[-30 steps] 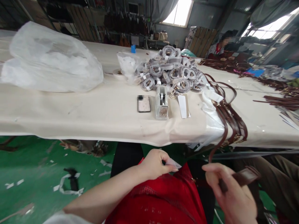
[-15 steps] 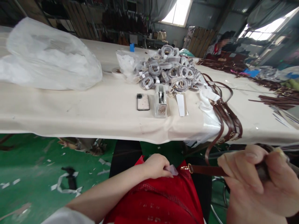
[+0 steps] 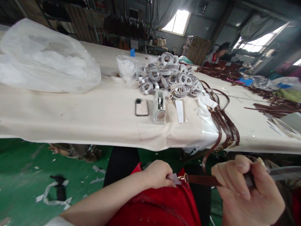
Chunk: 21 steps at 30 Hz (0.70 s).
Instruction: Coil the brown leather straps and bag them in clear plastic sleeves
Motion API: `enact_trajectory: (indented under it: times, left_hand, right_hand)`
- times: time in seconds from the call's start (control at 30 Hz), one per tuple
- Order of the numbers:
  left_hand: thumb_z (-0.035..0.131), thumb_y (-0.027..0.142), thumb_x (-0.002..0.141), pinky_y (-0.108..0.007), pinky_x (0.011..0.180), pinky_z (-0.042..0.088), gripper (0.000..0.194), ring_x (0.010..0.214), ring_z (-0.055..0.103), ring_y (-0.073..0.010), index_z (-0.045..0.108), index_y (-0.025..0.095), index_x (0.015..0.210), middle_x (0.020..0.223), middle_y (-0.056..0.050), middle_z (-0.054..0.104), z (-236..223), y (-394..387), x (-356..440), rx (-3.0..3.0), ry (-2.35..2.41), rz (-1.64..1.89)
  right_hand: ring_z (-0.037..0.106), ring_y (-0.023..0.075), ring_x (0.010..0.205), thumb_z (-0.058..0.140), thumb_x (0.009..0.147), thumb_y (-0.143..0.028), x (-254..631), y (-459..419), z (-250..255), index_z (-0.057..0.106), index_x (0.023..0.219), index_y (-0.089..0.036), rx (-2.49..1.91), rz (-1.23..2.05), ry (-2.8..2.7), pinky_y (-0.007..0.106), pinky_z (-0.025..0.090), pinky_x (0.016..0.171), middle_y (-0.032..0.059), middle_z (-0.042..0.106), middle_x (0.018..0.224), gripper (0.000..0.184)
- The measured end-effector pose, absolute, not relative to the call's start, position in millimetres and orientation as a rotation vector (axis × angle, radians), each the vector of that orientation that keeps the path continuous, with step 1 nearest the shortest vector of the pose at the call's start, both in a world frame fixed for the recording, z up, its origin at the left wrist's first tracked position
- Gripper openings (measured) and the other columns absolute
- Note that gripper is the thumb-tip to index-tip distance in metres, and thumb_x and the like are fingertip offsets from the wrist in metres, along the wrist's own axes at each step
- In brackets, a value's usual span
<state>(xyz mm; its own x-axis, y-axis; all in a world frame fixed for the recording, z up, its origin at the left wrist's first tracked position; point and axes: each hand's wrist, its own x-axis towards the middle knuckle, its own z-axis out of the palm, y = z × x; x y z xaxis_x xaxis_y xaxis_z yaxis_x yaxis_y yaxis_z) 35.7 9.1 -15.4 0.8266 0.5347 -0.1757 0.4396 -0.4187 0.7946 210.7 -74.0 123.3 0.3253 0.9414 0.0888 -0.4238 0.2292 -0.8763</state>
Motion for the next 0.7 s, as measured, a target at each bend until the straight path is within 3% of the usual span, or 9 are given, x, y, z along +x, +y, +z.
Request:
enact_trajectory:
  times: [0.4, 0.6, 0.7]
  left_hand:
    - [0.075, 0.051, 0.076, -0.024, 0.051, 0.031, 0.036, 0.059, 0.059, -0.0145, 0.07, 0.018, 0.062, 0.066, -0.001, 0.066, -18, 9, 36, 2.176, 0.735, 0.147]
    - [0.072, 0.033, 0.082, -0.022, 0.07, 0.046, 0.016, 0.078, 0.069, -0.0163, 0.079, 0.019, 0.085, 0.084, -0.003, 0.076, -18, 8, 33, 1.874, 0.558, 0.256]
    - [0.062, 0.028, 0.088, -0.022, 0.079, 0.05, 0.022, 0.088, 0.071, -0.0174, 0.078, 0.018, 0.1, 0.096, -0.004, 0.078, -21, 10, 28, 1.75, 0.45, 0.212]
  right_hand:
    - [0.011, 0.0109, 0.037, 0.048, 0.095, -0.046, 213, -78, 118, 0.063, 0.075, -0.025, -0.842, 1.058, -0.67, 0.029, 0.023, 0.039, -0.009, 0.015, 0.039, 0.034]
    - [0.005, 0.0107, 0.036, 0.045, 0.097, -0.046, 217, -74, 115, 0.06, 0.073, -0.026, -0.851, 1.064, -0.624, 0.029, 0.019, 0.038, -0.0111, 0.006, 0.041, 0.035]
    - [0.0, 0.0101, 0.034, 0.047, 0.096, -0.046, 222, -72, 115, 0.057, 0.07, -0.027, -0.857, 1.094, -0.624, 0.028, 0.015, 0.035, -0.0124, 0.002, 0.041, 0.034]
